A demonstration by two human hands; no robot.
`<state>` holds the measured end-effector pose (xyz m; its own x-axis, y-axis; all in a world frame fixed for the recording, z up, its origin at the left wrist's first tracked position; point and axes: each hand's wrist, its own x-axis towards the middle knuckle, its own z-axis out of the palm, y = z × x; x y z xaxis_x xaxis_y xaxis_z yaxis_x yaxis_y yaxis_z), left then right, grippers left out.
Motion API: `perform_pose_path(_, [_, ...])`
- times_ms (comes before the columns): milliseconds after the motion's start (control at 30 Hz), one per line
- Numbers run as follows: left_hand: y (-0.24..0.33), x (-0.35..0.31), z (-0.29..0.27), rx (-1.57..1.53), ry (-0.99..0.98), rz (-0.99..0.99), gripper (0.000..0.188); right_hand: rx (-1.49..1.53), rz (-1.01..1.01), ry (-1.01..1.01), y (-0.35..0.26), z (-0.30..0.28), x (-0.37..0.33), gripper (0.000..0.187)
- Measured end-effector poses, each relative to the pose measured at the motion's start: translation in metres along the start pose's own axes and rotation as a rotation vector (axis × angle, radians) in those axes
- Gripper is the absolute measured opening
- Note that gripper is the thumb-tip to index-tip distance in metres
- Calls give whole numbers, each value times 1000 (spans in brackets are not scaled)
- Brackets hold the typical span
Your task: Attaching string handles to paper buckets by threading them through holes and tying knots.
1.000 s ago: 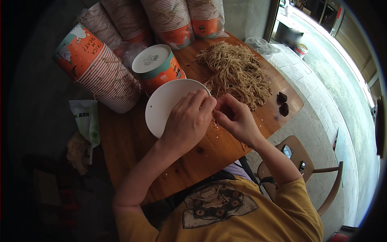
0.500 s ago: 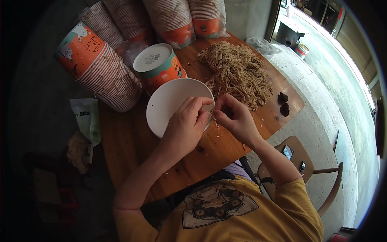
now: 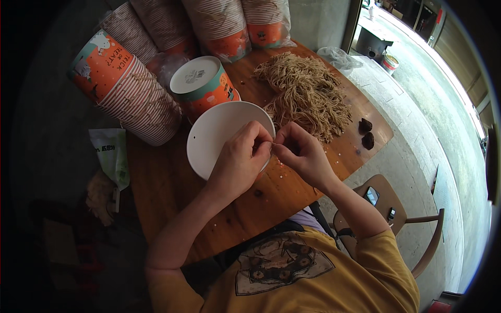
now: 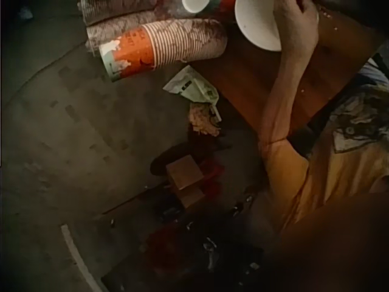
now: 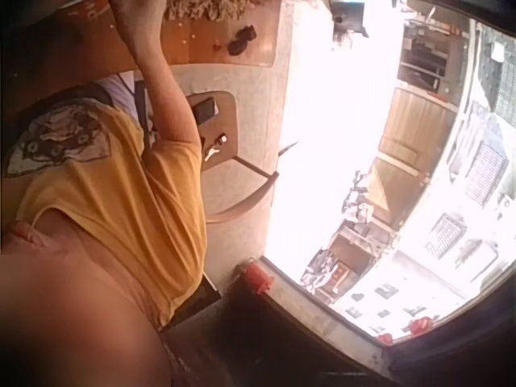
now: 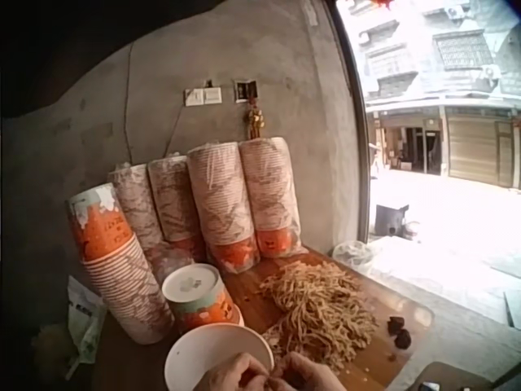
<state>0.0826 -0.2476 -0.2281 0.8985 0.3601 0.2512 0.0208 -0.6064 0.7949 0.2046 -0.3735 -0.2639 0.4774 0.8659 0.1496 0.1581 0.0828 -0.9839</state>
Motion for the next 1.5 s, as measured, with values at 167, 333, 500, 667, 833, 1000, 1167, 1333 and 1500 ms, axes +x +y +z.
perform_pose_path(167, [-2,-1,-2,-91,-13,-54,5,14,-95,88,7,8,-1,11])
perform_pose_path(333, [2,-1,-2,-175,-32,-101,8,29,-92,104,12,8,0,11])
perform_pose_path(500, [-8,0,1,-259,-1,-85,16,20,-96,106,13,8,1,11])
perform_pose_path(667, [-3,6,-5,-484,-78,-347,18,20,-55,87,10,7,1,10])
perform_pose_path(833, [-3,6,-4,-462,-86,-349,16,28,-23,56,8,6,1,9])
perform_pose_path(1000, [-9,2,4,-415,45,-160,11,-28,-86,102,7,9,2,12])
perform_pose_path(1167, [-1,2,1,-59,20,5,13,-38,-94,101,6,8,2,12])
perform_pose_path(1333, [0,3,1,44,43,75,10,-32,-79,96,6,8,2,12])
perform_pose_path(1500, [-1,2,4,125,61,118,7,-21,-79,109,7,8,1,12])
